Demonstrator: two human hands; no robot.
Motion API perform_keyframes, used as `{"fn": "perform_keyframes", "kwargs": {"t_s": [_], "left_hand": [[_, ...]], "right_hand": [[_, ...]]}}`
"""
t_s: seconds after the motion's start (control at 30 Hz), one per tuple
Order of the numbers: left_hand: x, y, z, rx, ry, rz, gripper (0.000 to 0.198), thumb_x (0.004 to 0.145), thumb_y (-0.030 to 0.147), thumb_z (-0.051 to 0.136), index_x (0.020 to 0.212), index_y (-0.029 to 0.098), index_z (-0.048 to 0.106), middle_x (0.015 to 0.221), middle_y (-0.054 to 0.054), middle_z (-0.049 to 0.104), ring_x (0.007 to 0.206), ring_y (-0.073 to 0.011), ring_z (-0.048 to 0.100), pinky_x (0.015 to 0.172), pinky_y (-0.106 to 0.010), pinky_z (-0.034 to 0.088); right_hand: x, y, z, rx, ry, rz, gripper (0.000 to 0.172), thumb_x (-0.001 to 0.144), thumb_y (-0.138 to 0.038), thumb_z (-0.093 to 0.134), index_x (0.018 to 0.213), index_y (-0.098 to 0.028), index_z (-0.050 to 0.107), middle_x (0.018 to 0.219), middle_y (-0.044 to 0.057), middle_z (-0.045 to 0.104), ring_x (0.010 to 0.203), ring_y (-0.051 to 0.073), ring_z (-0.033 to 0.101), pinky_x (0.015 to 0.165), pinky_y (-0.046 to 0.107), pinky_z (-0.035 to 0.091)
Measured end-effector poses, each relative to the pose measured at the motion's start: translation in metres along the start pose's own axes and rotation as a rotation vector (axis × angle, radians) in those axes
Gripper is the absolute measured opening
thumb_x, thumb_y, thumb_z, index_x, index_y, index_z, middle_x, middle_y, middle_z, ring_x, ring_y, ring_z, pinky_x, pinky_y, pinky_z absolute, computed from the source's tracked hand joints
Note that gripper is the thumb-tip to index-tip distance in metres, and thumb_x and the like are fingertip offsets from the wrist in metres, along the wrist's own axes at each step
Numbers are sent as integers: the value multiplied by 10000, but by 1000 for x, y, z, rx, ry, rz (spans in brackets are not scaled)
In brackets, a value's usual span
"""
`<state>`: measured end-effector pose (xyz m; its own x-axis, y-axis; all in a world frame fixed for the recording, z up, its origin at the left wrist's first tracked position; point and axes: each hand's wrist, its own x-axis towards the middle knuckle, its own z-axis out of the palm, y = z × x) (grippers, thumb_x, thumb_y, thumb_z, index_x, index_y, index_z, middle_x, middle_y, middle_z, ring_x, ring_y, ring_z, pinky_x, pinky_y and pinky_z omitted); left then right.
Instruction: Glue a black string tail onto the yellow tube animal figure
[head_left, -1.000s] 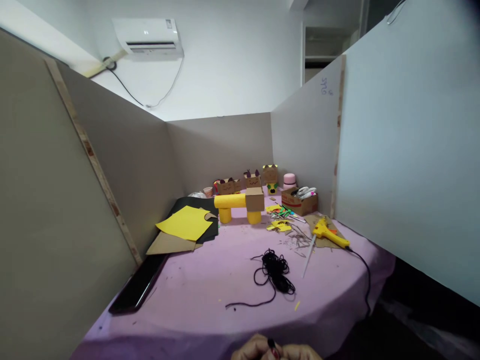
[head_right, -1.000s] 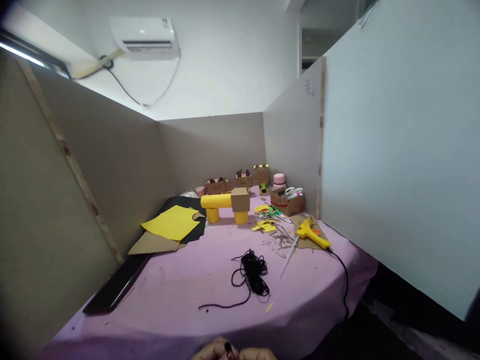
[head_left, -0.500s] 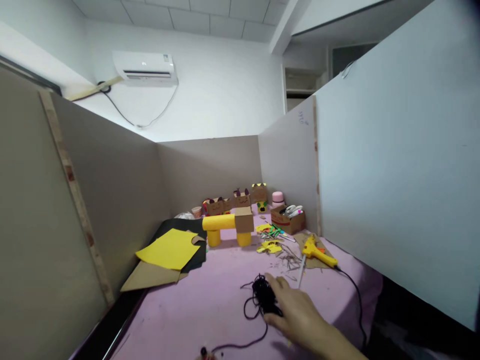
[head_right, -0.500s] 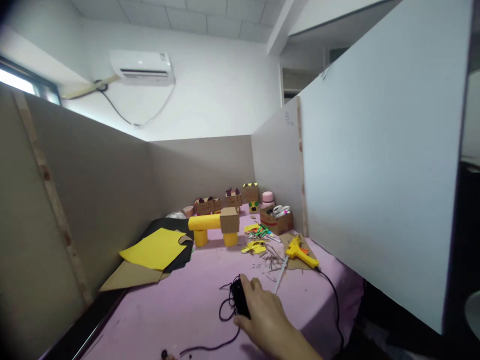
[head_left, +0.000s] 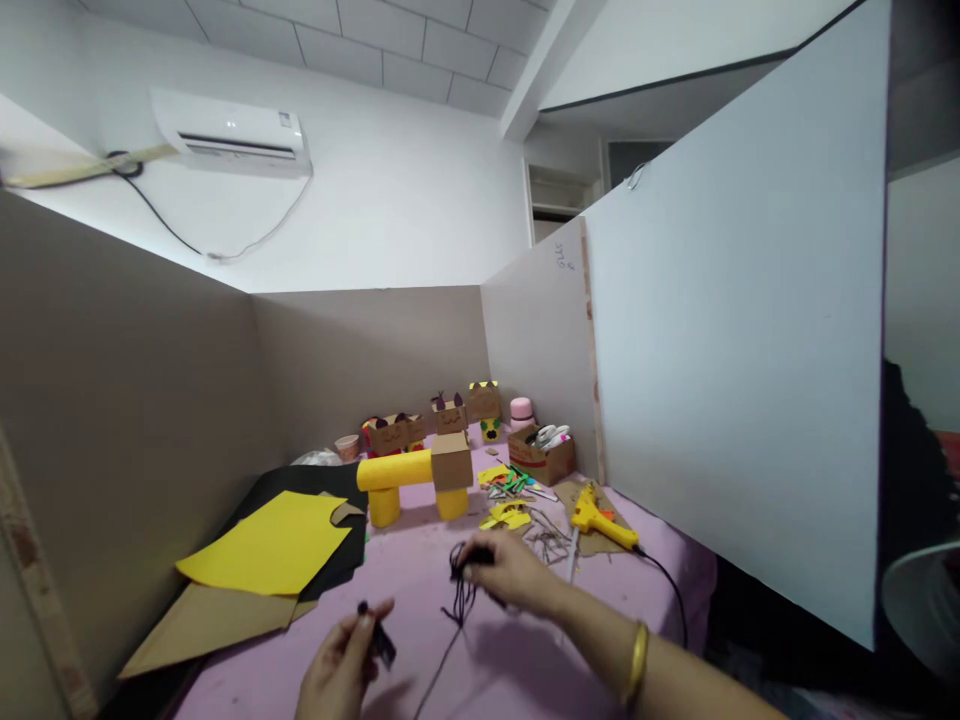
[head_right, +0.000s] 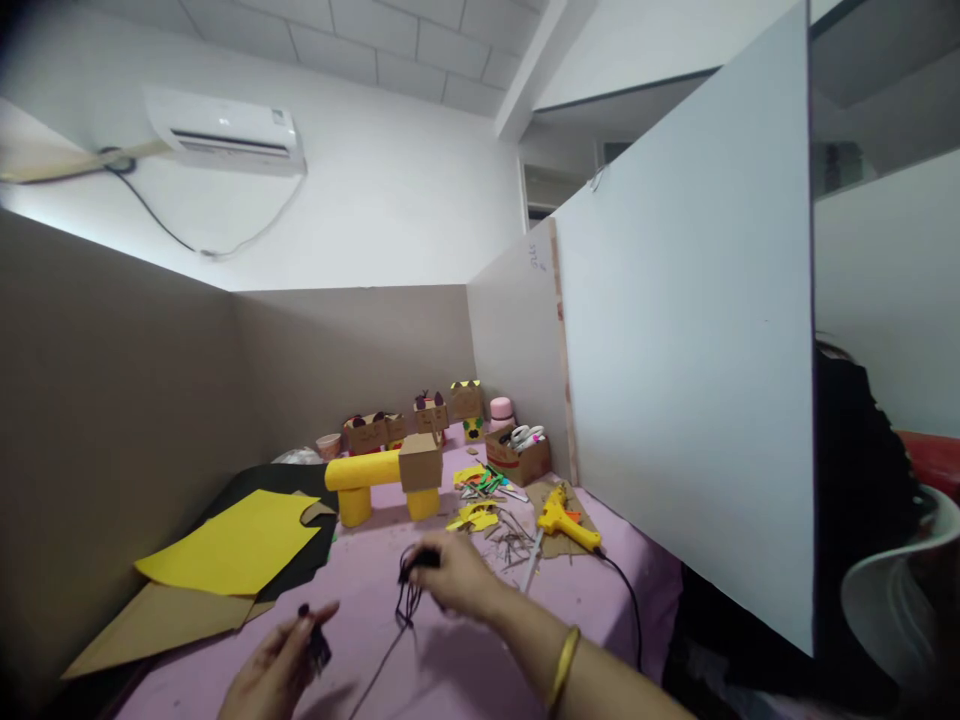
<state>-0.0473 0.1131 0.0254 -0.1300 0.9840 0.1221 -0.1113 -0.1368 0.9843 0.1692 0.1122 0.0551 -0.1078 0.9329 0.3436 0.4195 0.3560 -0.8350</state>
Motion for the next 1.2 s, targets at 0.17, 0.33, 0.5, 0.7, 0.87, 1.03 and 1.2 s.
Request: {"fn": "perform_keyframes", "kwargs": {"t_s": [0.17, 0.33, 0.5, 0.7, 0.87, 1.03, 1.2], "left_hand": [[56, -1, 23, -27, -16, -6, 428, 419, 454, 766, 642, 120, 618, 552, 16, 595, 466, -80, 476, 434, -193, 368], [82, -12, 39, 20, -67, 24, 365, 505, 445, 719, 649, 155, 550, 558, 40, 571, 452, -89, 489, 435, -206, 365], [83, -33, 44, 103, -95, 80, 310, 643, 464, 630, 668, 172, 528, 565, 61, 521, 465, -88, 454, 458, -207, 336], [81, -52, 40, 205, -173, 78, 284, 715, 458, 584, 659, 186, 528, 551, 42, 521, 495, -121, 463, 481, -230, 350], [80, -55, 42, 248, -217, 70, 298, 739, 471, 563, 651, 188, 537, 522, 51, 475, 495, -122, 439, 486, -231, 350], [78, -55, 43, 286, -264, 66, 307, 758, 482, 536, 676, 187, 537, 538, 53, 449, 516, -126, 430, 494, -231, 341], [76, -55, 44, 316, -237, 90, 283, 789, 446, 506, 660, 194, 504, 538, 49, 453, 535, -133, 443, 517, -237, 350]], "right_hand": [[75, -3, -75, 199, 275, 51, 125, 854, -232, 579, 930, -135, 602, 859, 5, 640, 715, 129, 619, 640, 299, 525], [136, 5, -144, 295, 620, 170, 220, 889, -288, 526, 1057, -149, 557, 949, 31, 621, 721, 132, 616, 609, 294, 533], [179, 11, -184, 296, 835, 202, 239, 885, -286, 533, 1083, -155, 550, 1002, 42, 615, 773, 148, 621, 645, 316, 539], [218, 36, -203, 171, 914, 233, 258, 883, -287, 535, 1108, -161, 537, 1026, 48, 609, 790, 154, 620, 656, 324, 540], [231, 70, -197, -31, 775, 267, 260, 876, -289, 544, 1105, -163, 548, 1076, 57, 601, 865, 178, 615, 723, 368, 531], [223, 89, -189, -242, 618, 280, 225, 862, -277, 567, 1051, -155, 577, 1068, 53, 608, 901, 190, 608, 767, 396, 513], [200, 67, -172, -320, 568, 149, 205, 855, -271, 573, 1024, -157, 589, 1130, 62, 585, 996, 214, 570, 845, 438, 469]]}}
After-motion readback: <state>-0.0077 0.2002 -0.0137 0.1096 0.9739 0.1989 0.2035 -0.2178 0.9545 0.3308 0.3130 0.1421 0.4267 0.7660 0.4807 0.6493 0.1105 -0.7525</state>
